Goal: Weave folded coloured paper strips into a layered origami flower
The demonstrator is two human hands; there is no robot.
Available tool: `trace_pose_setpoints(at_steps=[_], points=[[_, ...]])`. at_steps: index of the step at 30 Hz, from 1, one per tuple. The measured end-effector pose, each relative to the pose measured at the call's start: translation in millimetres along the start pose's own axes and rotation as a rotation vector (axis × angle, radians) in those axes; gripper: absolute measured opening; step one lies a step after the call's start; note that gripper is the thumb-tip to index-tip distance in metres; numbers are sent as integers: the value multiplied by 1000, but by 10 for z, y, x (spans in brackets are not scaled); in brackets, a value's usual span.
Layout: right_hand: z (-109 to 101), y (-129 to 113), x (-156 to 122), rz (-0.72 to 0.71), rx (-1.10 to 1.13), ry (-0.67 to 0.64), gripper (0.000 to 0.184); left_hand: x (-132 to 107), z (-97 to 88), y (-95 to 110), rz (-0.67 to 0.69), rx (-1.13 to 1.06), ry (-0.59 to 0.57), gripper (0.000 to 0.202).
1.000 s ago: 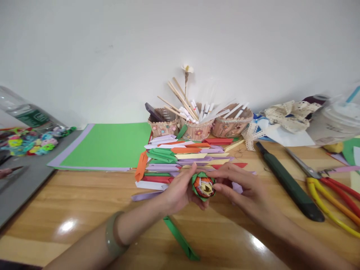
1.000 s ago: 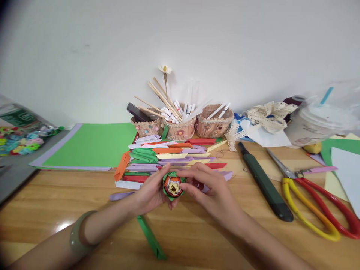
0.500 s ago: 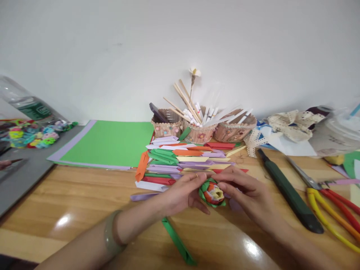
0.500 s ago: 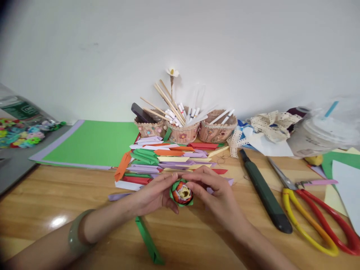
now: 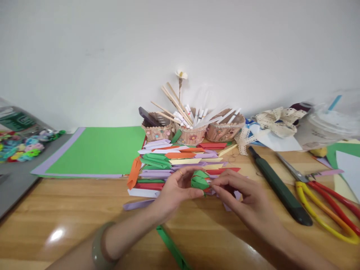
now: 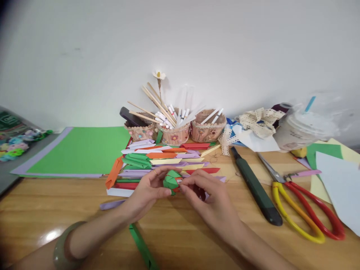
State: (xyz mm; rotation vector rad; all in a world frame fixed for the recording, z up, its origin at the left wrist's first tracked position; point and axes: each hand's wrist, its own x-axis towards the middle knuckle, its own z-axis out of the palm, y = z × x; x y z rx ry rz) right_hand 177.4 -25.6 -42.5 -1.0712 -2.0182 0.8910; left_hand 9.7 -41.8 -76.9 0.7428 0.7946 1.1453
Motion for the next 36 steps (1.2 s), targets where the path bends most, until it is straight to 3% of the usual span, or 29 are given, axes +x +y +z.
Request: trace_pose_setpoints(at_steps=[6, 12, 16, 20, 23, 26, 32, 36], points=[[-4, 12, 35, 52, 8, -13, 17, 8, -13, -21, 155, 215, 24, 42], [37, 118, -27, -174, -110, 29, 21, 4, 5, -34, 123, 338, 123, 47], [51, 140, -48, -220, -135, 46, 23, 15, 0, -49, 177, 410, 156, 47], [44, 80, -2, -27, -58, 20, 17, 2, -16, -60, 230, 497, 144, 47], [48, 77, 47, 240, 129, -87, 16, -13, -26, -70, 253, 535, 98, 46], [64, 135, 65, 362, 274, -180, 16, -18, -32, -77, 268, 552, 76, 44], [89, 147, 33, 320, 205, -123, 17, -49, -15, -57, 200, 503, 34, 45], [121, 107, 9, 263, 81, -80, 17, -63, -8, -53, 181, 423, 21, 33]])
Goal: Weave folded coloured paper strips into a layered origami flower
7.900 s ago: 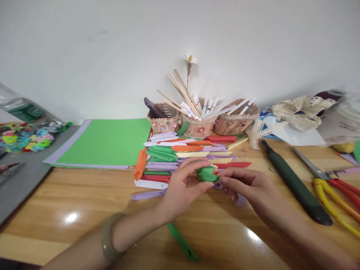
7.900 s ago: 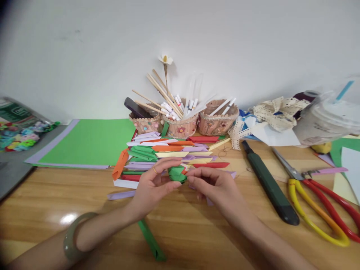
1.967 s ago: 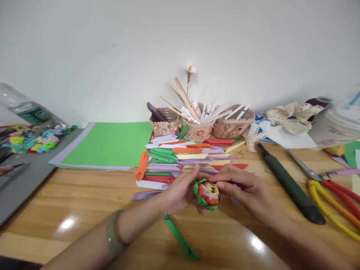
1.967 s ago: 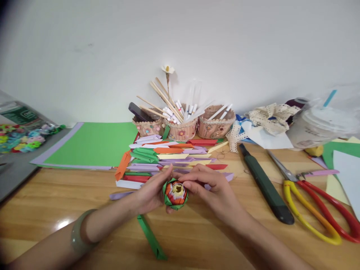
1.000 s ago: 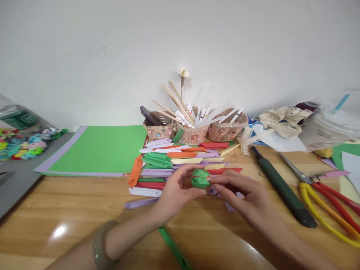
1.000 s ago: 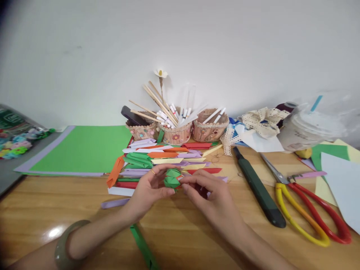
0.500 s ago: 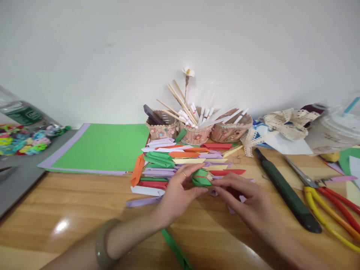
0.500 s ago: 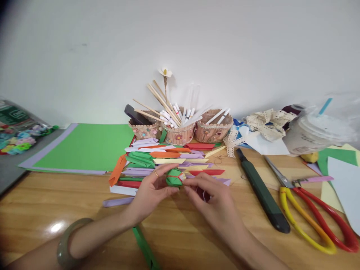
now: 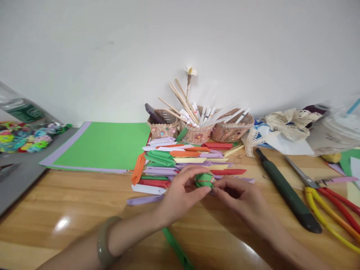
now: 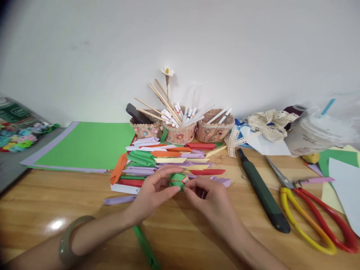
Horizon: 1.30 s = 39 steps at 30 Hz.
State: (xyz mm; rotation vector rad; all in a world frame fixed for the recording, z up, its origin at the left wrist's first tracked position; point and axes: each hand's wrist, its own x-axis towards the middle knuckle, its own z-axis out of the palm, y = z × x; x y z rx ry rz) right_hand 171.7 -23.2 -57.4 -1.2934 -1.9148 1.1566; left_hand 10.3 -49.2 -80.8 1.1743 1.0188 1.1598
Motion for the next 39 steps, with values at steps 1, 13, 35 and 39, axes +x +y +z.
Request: trace_pose_setpoints(at_steps=[1, 13, 35, 39], points=[[10, 1, -4, -12, -25, 7, 17, 0, 0, -3, 7, 4, 2, 30], [14, 32, 11, -82, -117, 11, 13, 14, 15, -11, 32, 19, 17, 28], [37, 32, -12, -182, -176, 124, 17, 19, 21, -6, 58, 67, 80, 28], [8, 35, 13, -123, 12, 76, 17, 18, 17, -4, 32, 22, 82, 29]])
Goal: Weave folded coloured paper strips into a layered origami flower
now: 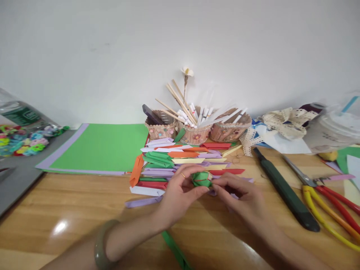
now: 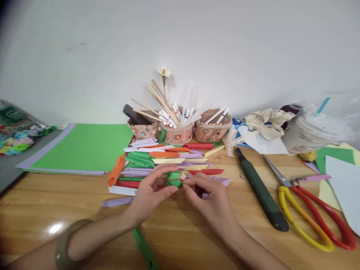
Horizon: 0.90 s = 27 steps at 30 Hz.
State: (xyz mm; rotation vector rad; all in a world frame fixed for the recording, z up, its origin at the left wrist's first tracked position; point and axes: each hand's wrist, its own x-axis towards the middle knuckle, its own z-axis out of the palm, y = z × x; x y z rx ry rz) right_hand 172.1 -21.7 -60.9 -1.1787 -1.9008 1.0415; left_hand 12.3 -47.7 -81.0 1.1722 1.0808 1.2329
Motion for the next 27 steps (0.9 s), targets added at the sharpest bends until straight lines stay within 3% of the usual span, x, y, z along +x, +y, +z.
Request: trace_pose_setpoints(at_steps=[4, 11, 19, 27], points=[[-44, 6, 56, 127, 190, -92, 19, 9, -8, -6, 6, -19, -5, 30], [-64, -33, 81, 252, 310, -174, 21, 4, -17, -13, 30, -24, -41, 30], [-69, -3, 53, 108, 204, -229, 25, 24, -10, -31, 3, -25, -18, 28], [-73, 30, 59, 94, 186, -263, 26, 37, -11, -20, -49, -42, -18, 28]])
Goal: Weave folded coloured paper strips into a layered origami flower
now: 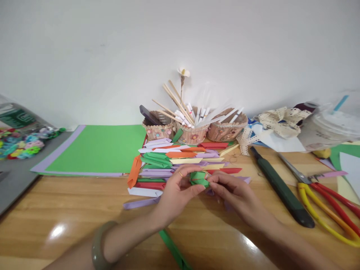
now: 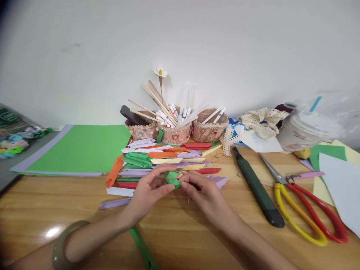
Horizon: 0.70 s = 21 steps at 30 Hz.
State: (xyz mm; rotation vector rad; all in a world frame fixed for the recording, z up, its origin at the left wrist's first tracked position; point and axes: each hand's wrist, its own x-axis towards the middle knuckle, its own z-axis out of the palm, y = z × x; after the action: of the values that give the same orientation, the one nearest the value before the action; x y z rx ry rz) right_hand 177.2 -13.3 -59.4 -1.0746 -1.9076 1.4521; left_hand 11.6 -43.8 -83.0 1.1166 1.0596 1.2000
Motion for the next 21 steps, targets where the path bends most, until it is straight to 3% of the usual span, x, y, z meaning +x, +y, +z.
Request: trace_pose_setpoints(at_steps=[5, 14, 21], points=[[15, 11, 4, -2, 5, 54, 25, -6, -4, -14, 17, 18, -17, 28], [-19, -89, -7, 72, 54, 17, 32, -7, -1, 0, -8, -1, -18, 28], [-40, -75, -13, 165, 76, 42, 29, -18, -12, -29, 52, 10, -31, 28]])
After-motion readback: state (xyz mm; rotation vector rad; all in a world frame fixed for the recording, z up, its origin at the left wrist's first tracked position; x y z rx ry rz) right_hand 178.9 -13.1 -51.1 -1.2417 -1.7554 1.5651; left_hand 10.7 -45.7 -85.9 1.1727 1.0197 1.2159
